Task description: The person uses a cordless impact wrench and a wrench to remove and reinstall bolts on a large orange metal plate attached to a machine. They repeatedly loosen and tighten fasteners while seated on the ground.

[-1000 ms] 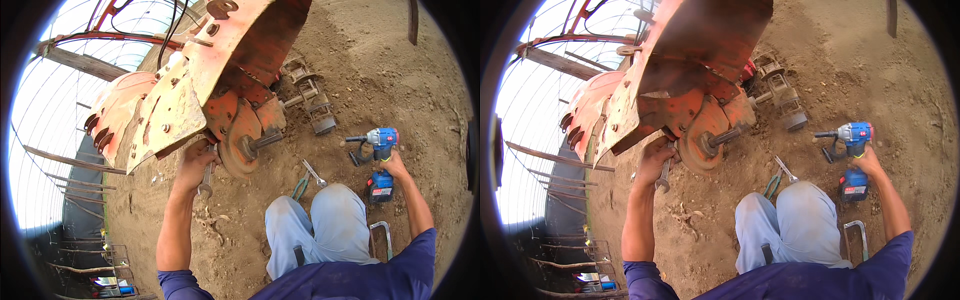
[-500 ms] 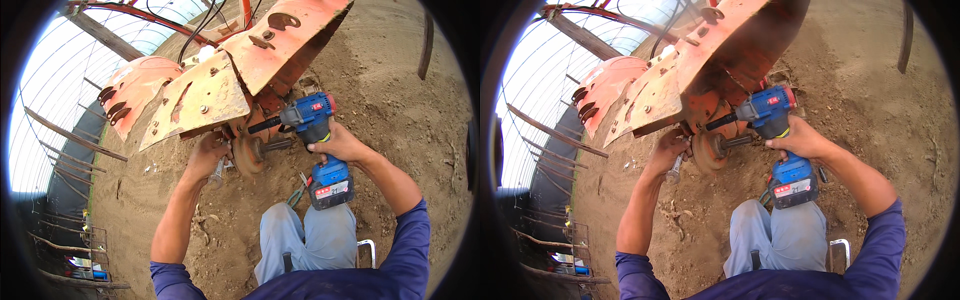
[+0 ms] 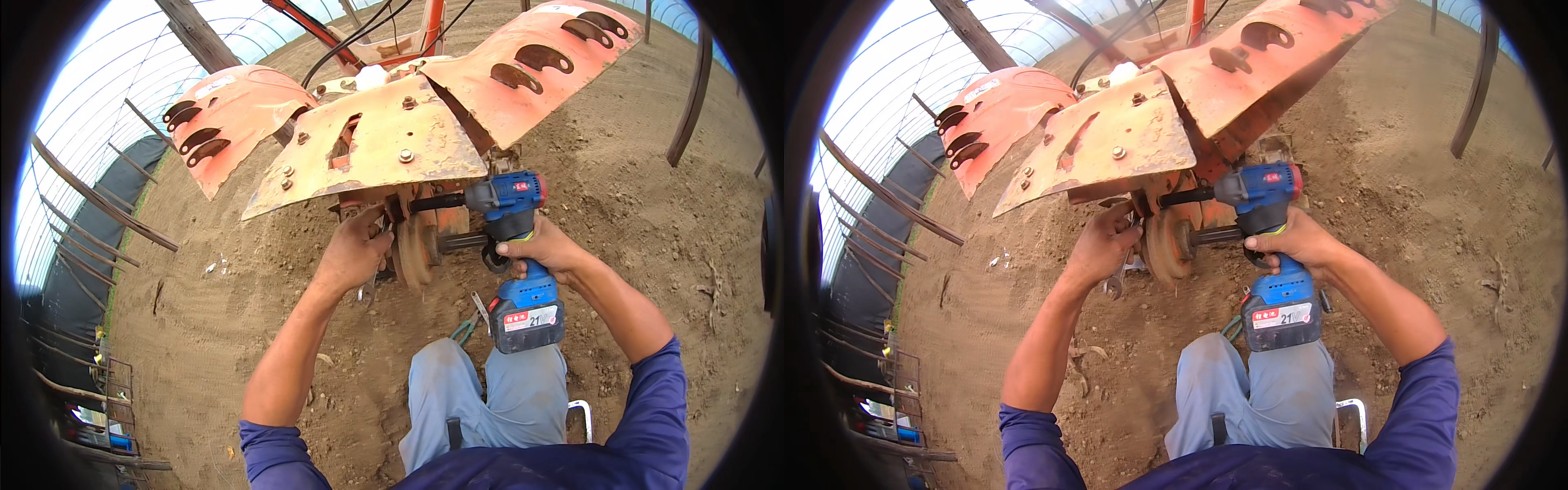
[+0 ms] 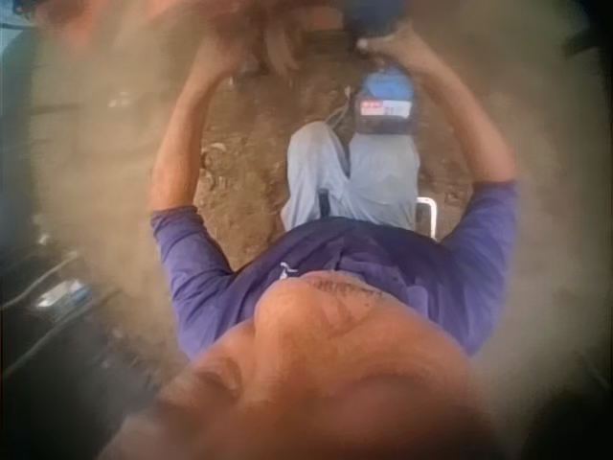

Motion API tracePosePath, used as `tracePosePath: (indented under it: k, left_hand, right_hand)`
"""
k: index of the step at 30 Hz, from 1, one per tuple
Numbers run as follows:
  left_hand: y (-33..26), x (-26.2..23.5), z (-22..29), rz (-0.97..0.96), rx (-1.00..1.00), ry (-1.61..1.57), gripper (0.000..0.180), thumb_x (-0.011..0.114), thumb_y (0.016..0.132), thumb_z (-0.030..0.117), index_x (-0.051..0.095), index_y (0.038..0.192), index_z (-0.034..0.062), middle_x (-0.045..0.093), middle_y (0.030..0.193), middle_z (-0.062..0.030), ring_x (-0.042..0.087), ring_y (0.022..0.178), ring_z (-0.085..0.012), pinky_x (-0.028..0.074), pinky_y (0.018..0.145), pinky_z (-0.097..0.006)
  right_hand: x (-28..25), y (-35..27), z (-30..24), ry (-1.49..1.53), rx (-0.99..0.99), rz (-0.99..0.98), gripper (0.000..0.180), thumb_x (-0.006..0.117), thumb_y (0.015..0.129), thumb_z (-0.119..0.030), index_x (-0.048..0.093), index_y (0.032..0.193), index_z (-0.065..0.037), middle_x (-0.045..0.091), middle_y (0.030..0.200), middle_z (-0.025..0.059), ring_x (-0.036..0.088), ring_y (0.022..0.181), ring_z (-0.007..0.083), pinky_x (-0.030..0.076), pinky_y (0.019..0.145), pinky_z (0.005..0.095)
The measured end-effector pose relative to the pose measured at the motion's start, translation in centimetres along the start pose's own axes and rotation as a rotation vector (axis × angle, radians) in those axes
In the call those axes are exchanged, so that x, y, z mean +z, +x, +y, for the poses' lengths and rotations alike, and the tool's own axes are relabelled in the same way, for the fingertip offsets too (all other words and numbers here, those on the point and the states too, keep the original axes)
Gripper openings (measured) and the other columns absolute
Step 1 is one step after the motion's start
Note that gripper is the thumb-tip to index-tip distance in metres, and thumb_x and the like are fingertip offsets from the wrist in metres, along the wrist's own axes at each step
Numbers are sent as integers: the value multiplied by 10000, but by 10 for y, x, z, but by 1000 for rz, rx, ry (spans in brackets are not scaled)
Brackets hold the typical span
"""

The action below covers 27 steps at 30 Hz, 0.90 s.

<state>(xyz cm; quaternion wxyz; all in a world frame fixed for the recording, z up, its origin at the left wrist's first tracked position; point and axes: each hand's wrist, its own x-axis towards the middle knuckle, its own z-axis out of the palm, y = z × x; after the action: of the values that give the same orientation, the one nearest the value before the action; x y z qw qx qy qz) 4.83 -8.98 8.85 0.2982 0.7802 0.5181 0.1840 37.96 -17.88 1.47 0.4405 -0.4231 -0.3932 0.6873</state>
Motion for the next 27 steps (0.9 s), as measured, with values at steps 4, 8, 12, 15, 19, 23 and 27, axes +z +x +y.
tracePosePath:
  k: [4, 8, 12, 15, 19, 23, 27]
  left_hand:
    - [0, 2, -8, -39, -48, -55, 592, 653, 924, 201, 610, 1464, -37, 770, 1107, -273, 761, 1023, -375, 561, 961, -451]
    - [7, 9, -20, 113, 144, 39, 528, 676, 899, 165, 669, 1399, -5, 719, 871, -177, 682, 742, -246, 528, 753, -401]
    - [11, 15, -25, 179, 249, 56, 522, 677, 877, 156, 685, 1372, -11, 736, 885, -216, 694, 738, -269, 539, 764, -408]
    - [8, 13, -21, 145, 187, 57, 526, 669, 872, 151, 683, 1369, -19, 752, 936, -249, 724, 824, -315, 554, 830, -424]
    - [2, 10, -13, 114, 136, -20, 526, 656, 875, 152, 681, 1372, -18, 762, 952, -256, 738, 873, -355, 557, 861, -443]
    - [1, 10, -10, 151, 150, -58, 531, 646, 872, 148, 678, 1374, -20, 749, 913, -253, 728, 837, -343, 551, 836, -438]
    - [3, 11, -11, 129, 145, 1, 542, 642, 863, 146, 675, 1377, -23, 712, 847, -244, 694, 772, -315, 541, 799, -433]
  right_hand:
    - [-1, 10, -12, 51, 167, 151, 338, 818, 994, -374, 633, 1071, -102, 579, 667, 5, 568, 487, 103, 529, 448, 294]
    - [9, 23, -6, -236, 160, 297, 358, 841, 968, -386, 637, 1030, -98, 594, 650, 0, 587, 490, 105, 516, 444, 286]
    - [10, 20, -6, -368, 40, 325, 318, 859, 940, -289, 658, 1012, -54, 629, 678, 17, 593, 498, 107, 499, 450, 283]
    - [13, 16, -7, -496, -177, 360, 307, 856, 934, -235, 675, 1070, -28, 630, 671, 8, 582, 474, 95, 487, 430, 267]
    - [18, 17, -4, -590, -248, 406, 316, 876, 908, -202, 694, 1086, -14, 668, 719, 19, 580, 485, 92, 485, 442, 262]
    - [23, 24, 9, -455, -193, 438, 270, 865, 907, -193, 689, 979, -1, 665, 713, 29, 574, 479, 110, 478, 449, 292]
    - [21, 22, 17, -441, -187, 426, 272, 864, 916, -197, 687, 1001, -8, 654, 694, 24, 572, 474, 108, 475, 441, 294]
